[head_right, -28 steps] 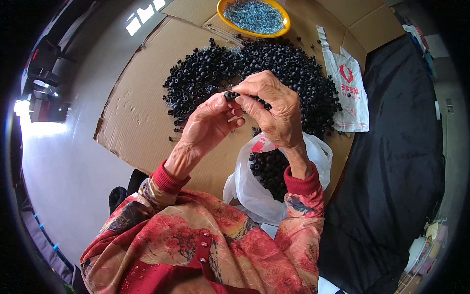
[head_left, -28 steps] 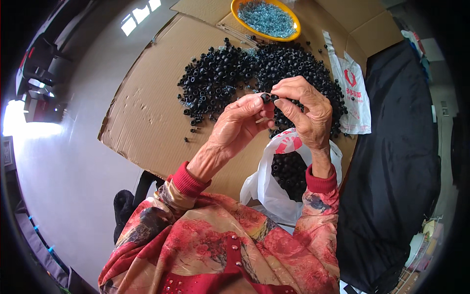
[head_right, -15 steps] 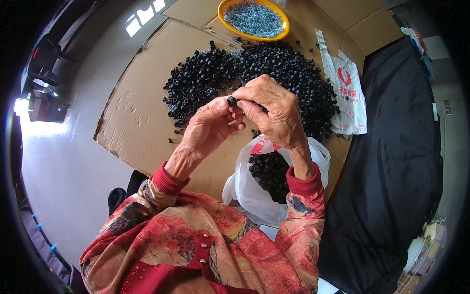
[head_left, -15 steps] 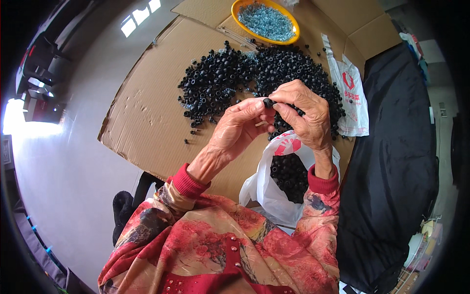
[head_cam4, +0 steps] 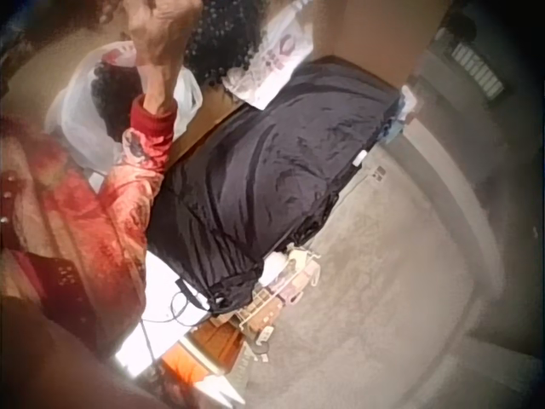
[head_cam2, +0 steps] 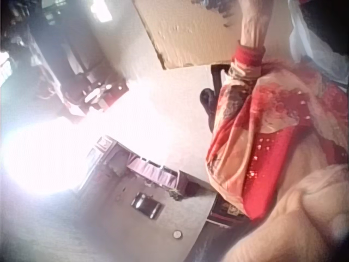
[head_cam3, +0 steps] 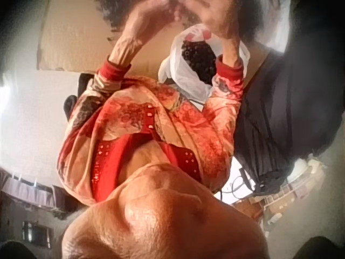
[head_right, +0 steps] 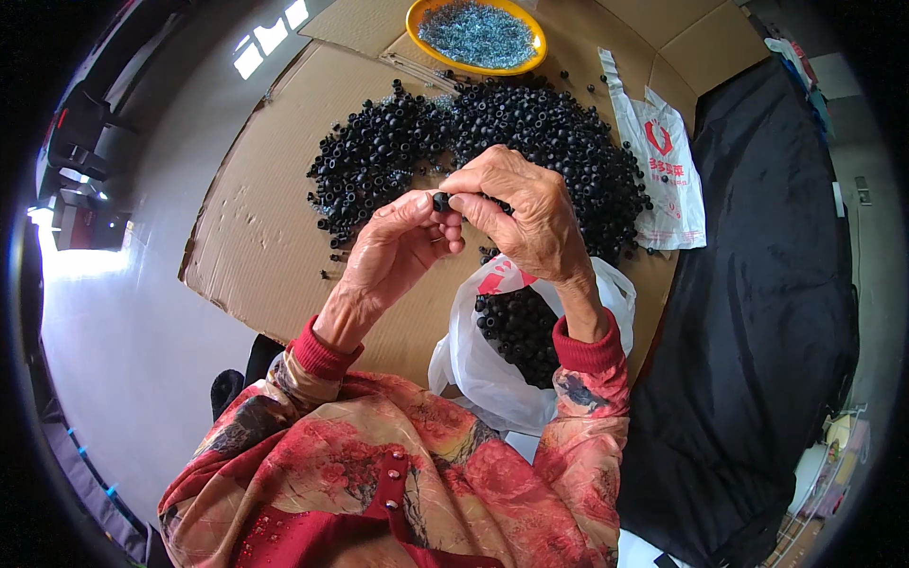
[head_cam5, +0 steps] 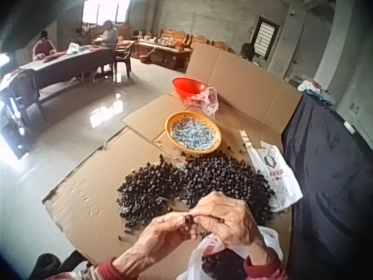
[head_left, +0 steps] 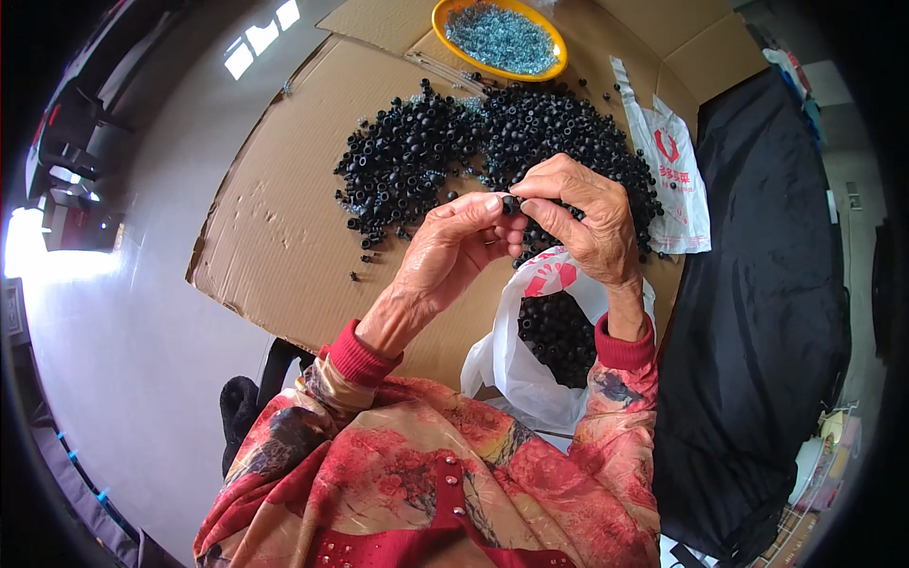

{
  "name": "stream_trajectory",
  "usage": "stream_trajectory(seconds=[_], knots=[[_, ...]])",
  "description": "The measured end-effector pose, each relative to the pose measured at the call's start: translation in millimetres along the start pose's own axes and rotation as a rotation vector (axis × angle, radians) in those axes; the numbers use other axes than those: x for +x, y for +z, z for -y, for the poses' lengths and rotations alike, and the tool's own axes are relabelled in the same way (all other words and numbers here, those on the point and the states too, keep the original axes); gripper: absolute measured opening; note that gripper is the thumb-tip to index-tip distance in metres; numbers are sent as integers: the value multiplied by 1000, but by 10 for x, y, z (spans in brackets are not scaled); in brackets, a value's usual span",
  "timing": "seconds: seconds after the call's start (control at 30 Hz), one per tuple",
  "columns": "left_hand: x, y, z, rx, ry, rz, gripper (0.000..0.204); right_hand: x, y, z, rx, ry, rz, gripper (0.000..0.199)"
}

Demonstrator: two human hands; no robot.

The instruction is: The user is manually assembling small black plastic components by hand.

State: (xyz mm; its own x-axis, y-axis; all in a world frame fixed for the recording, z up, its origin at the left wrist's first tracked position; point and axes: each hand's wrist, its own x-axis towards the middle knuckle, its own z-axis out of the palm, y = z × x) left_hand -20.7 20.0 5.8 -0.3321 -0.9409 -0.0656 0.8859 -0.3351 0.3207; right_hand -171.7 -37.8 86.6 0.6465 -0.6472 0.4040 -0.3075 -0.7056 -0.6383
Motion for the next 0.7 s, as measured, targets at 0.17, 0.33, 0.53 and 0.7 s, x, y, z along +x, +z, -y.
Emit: stream_trajectory(seconds=[0.17,0.33,0.53,0.7], knots=[[-3,61,-17,5,-8,6,20,6,-22,41,83,97,-10,13],[1,22,1,-30,-18,26,20,-20,2,3,57,89,-26,11],[-7,46,-25,15,-42,-14,22,-14,8,-3,29,70,-49,11],[-5,40,-38,20,-57,-20,20,-2,-1,-2,-43,14,-29,11]])
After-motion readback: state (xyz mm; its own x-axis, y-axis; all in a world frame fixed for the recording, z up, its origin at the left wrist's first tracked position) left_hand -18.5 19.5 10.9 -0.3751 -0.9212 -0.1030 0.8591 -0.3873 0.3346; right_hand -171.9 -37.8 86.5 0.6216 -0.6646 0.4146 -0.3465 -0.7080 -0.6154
